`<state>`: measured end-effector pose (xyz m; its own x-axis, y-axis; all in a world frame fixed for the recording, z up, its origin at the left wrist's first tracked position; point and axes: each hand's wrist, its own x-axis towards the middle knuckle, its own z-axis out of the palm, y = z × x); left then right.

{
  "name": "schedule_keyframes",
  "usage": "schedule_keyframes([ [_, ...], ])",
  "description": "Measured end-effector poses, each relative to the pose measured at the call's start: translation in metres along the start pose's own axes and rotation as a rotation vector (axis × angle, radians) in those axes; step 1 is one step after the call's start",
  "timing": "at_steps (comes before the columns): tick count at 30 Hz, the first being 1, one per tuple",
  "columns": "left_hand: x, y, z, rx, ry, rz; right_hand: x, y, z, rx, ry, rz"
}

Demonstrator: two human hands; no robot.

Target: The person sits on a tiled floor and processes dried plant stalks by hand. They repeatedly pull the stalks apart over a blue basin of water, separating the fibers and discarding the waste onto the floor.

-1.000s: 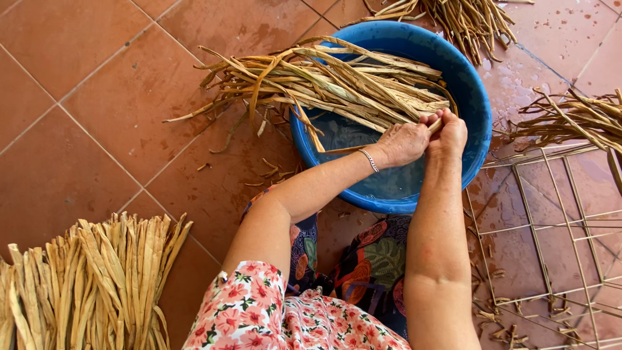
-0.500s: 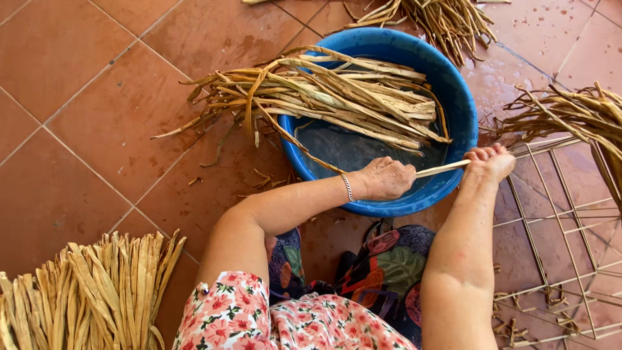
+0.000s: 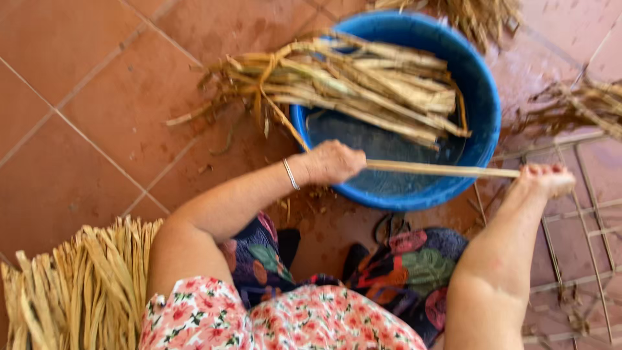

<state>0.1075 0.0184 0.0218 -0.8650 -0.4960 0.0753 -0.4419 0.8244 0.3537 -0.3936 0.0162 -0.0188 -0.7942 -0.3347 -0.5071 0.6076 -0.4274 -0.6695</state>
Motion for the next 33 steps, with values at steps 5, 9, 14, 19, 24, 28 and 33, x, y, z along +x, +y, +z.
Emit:
schedule_keyframes([
  [5, -0.024, -0.030, -0.009, -0.005, -0.040, -0.081, 0.014, 0.009, -0.003, 0.018, 0.116, -0.067],
  [9, -0.060, -0.075, -0.019, -0.003, -0.231, -0.425, 0.024, -0.005, -0.025, 0.036, 0.163, -0.129],
  [14, -0.053, -0.109, 0.024, 0.395, -0.025, -0.389, 0.017, 0.008, -0.028, -0.360, -0.199, -0.050],
  [19, 0.013, -0.118, 0.063, 0.370, -0.062, -0.366, -0.030, 0.070, 0.012, -0.799, -0.394, 0.005],
  [24, 0.093, -0.093, 0.107, 0.240, -0.036, -0.239, -0.077, 0.154, -0.003, -0.857, -0.240, 0.102],
  [28, 0.111, -0.074, 0.142, 0.312, 0.202, -0.214, -0.097, 0.216, -0.044, -0.983, -0.207, 0.299],
  [33, 0.087, -0.046, 0.165, 0.116, 0.042, -0.371, -0.110, 0.241, -0.062, -0.784, -0.059, 0.391],
])
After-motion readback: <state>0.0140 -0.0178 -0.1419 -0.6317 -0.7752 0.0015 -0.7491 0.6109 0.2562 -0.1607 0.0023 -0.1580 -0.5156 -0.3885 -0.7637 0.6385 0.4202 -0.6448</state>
